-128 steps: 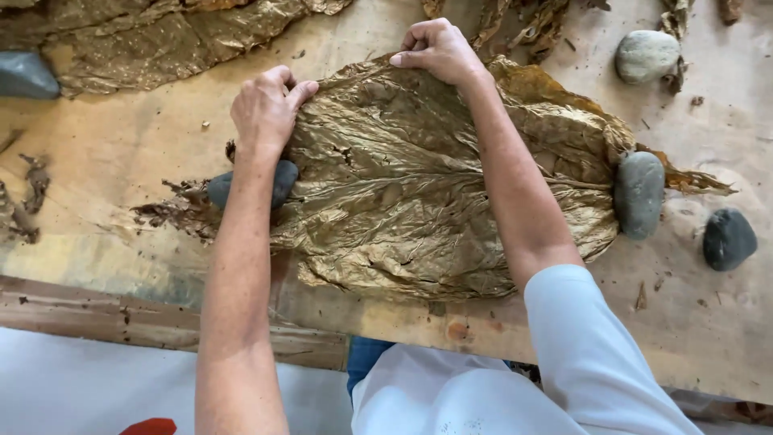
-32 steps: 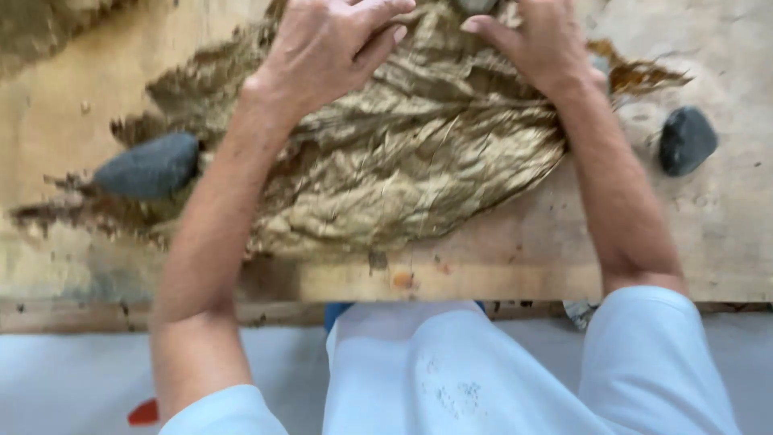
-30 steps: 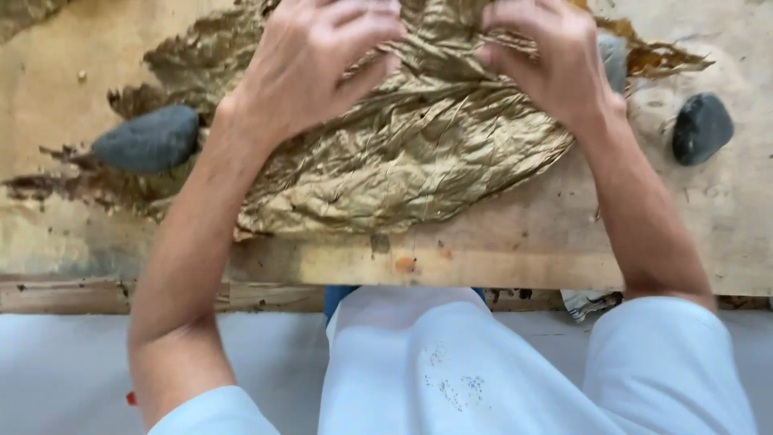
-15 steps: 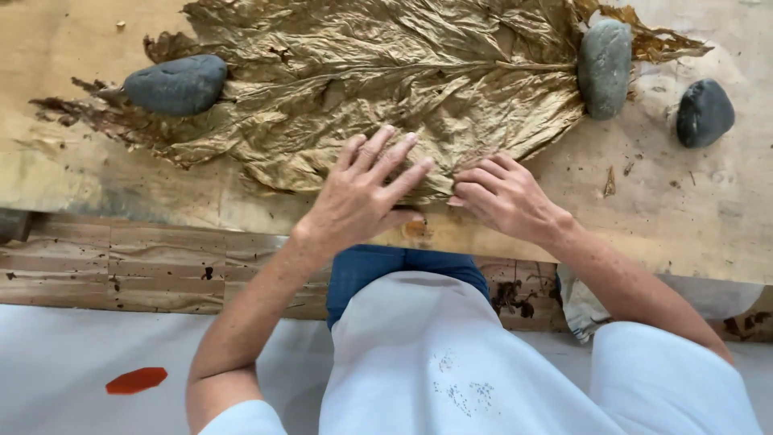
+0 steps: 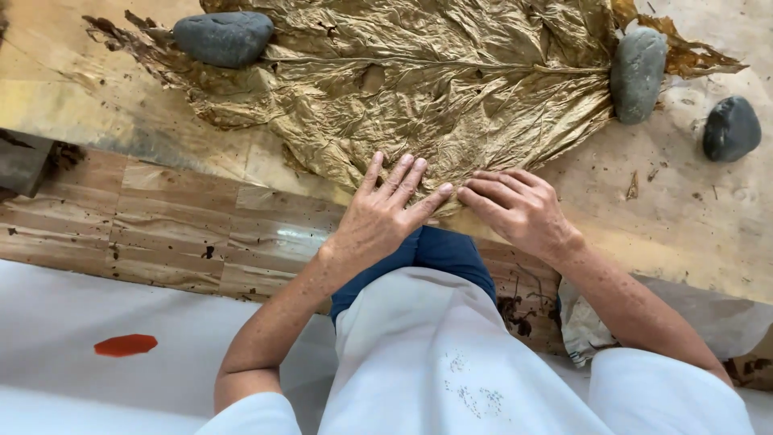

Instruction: The person folds large dried leaves on a wooden table, using smooth stones to press and flatten them. The person repeatedly folds the leaves in half and adjusts their position while another person works nearby.

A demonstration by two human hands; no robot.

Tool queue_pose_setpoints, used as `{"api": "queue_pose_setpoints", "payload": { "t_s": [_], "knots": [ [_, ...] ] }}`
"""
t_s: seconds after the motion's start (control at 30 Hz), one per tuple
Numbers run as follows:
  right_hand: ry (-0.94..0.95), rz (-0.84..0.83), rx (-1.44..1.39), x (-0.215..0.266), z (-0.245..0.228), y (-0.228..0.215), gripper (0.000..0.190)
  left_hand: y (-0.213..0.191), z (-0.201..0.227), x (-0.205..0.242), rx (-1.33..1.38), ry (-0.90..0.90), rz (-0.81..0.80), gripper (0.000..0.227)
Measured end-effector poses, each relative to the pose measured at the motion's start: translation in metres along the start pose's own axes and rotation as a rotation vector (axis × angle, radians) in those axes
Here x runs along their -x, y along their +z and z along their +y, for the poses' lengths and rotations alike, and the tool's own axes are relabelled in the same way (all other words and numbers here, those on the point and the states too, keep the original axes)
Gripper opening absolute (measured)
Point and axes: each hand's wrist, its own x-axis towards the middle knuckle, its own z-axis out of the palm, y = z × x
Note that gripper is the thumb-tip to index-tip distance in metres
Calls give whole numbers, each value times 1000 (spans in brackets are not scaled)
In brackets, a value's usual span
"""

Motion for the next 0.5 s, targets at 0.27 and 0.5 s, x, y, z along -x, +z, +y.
{"api": "queue_pose_setpoints", "payload": {
  "t_s": [0.27, 0.5],
  "knots": [
    [104, 10, 15, 15, -13, -9, 16, -8, -1, -7, 49, 10, 69, 37],
    [80, 162, 109, 0, -6, -2, 14, -26, -9, -45, 73, 129, 212, 23]
  ]
}}
